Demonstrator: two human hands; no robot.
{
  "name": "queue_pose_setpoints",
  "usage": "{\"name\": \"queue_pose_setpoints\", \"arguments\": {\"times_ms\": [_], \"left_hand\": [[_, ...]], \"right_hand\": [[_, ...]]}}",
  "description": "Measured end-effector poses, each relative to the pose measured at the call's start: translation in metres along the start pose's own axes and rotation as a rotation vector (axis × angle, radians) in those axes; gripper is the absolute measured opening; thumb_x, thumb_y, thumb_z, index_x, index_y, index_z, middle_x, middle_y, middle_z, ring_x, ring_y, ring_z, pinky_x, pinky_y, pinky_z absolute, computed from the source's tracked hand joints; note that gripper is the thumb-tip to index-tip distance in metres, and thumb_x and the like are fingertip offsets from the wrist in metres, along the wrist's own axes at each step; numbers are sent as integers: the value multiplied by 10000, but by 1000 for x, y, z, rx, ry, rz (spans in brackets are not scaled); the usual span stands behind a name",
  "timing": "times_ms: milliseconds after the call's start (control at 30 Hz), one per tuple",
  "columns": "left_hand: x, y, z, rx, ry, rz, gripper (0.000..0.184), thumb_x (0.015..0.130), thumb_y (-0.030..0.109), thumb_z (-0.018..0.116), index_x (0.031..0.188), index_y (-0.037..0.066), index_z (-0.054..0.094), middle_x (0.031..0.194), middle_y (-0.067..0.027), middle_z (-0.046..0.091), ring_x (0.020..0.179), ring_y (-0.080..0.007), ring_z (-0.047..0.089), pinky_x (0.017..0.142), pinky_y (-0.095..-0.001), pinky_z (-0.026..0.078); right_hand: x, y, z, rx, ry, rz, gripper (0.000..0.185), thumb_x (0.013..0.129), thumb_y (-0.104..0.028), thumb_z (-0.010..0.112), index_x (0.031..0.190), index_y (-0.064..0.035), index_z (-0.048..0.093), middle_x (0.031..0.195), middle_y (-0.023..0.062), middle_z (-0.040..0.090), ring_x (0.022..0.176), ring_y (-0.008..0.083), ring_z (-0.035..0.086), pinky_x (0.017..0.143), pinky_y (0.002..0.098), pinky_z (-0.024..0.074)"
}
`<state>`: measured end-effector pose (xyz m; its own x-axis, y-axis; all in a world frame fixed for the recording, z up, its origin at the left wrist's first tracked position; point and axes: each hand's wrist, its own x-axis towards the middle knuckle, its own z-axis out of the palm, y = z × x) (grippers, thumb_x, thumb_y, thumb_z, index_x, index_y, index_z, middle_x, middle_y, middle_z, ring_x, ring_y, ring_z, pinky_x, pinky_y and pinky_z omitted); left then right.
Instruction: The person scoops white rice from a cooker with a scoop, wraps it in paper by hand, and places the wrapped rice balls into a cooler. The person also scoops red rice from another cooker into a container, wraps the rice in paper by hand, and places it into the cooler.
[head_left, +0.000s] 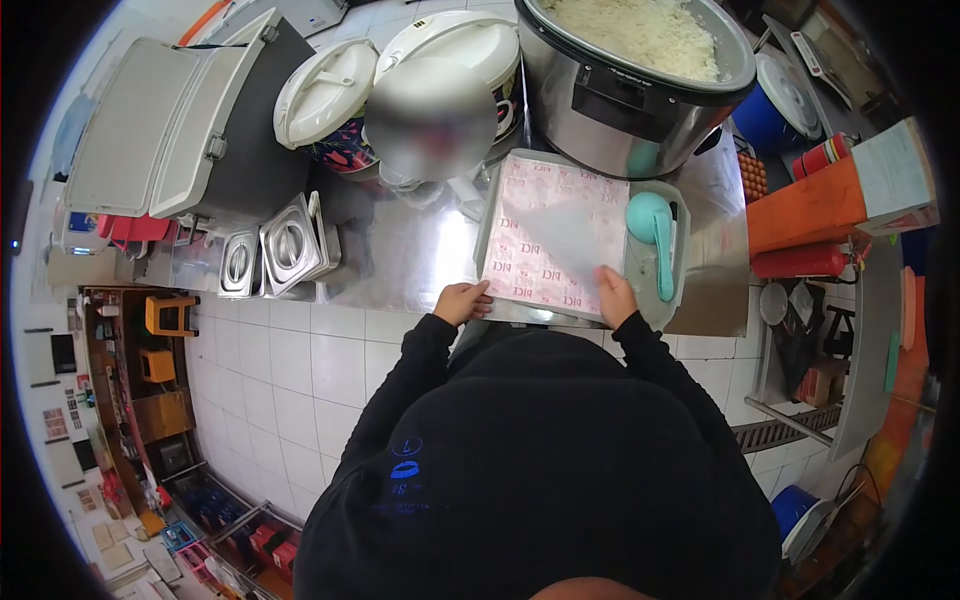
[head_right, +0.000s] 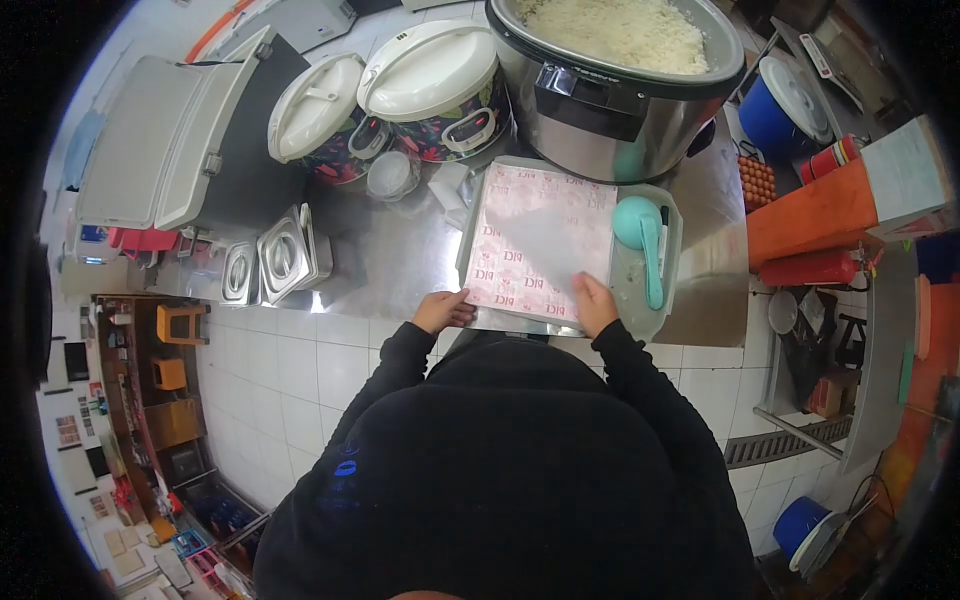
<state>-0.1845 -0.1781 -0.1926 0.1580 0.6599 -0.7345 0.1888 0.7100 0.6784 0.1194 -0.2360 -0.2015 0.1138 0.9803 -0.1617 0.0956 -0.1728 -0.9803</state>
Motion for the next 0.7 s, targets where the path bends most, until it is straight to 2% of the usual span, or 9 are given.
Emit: {"name": "queue_pose_setpoints", "arguments": {"times_ms": [33, 133, 233, 333, 433, 567, 633, 667, 700], "left_hand": [[1, 1, 4, -10, 6, -12, 342, 872, 288, 625, 882, -53, 616, 808, -112, 650, 629, -156, 624, 538, -271, 509], [6, 2, 7, 162, 10, -6, 305, 868, 261, 628, 866, -43, 614, 761, -98, 650, 602, -150, 619, 549, -268, 511], [6, 15, 13, 263, 54, -37, 273, 872, 232, 617, 849, -40, 618, 702, -80, 642, 574, -142, 615, 559, -258, 511], [10, 28, 13, 192, -1, 47, 250, 880, 202, 599, 905, -46, 602, 795, -93, 650, 642, -168, 640, 568, -265, 522], [0, 54, 24, -202, -44, 5, 261, 890, 166, 567, 1031, -53, 556, 951, -122, 630, 812, -212, 650, 699, -290, 541], [7, 71, 33, -445, -124, 16, 327, 899, 114, 488, 1161, -78, 460, 1089, -155, 579, 1016, -260, 593, 926, -353, 481], [21, 62, 32, -483, -154, 14, 331, 895, 103, 475, 1168, -83, 453, 1091, -156, 579, 1006, -256, 598, 916, -356, 488], [31, 59, 30, -502, -172, 19, 333, 892, 98, 468, 1171, -85, 449, 1092, -157, 580, 1001, -254, 600, 911, -357, 492], [33, 57, 29, -426, -177, -29, 362, 903, 90, 410, 1227, -70, 429, 1160, -152, 559, 1042, -233, 585, 933, -340, 478]], "right_hand": [[3, -6, -5, 78, 77, -27, 325, 988, -256, 444, 1002, 37, 584, 849, 45, 609, 795, 74, 506, 757, 234, 417], [6, -16, -15, 150, 166, -59, 337, 991, -266, 442, 982, 43, 579, 820, 9, 581, 780, 60, 484, 733, 225, 409], [5, -25, -13, 209, 198, -84, 340, 990, -266, 446, 977, 48, 578, 812, 13, 581, 770, 63, 480, 724, 224, 404], [3, -25, -10, 160, 185, -96, 340, 988, -269, 450, 972, 46, 578, 806, 9, 577, 766, 63, 478, 719, 225, 406], [2, -27, -10, 152, 199, -104, 349, 986, -272, 454, 1011, 53, 581, 834, 21, 598, 784, 67, 496, 735, 227, 414], [0, -49, -16, 211, 201, -146, 347, 983, -254, 460, 1074, 58, 579, 900, 45, 630, 842, 73, 534, 779, 228, 422], [3, -57, -22, 245, 200, -157, 341, 981, -242, 461, 1098, 57, 577, 927, 67, 643, 867, 83, 551, 800, 229, 422], [2, -61, -25, 147, 212, -172, 310, 967, -202, 468, 1103, 55, 576, 951, 92, 643, 885, 117, 567, 813, 246, 427], [-1, -68, -27, 49, 224, -191, 284, 953, -163, 476, 1109, 52, 575, 975, 117, 642, 903, 151, 583, 827, 263, 433]]}}
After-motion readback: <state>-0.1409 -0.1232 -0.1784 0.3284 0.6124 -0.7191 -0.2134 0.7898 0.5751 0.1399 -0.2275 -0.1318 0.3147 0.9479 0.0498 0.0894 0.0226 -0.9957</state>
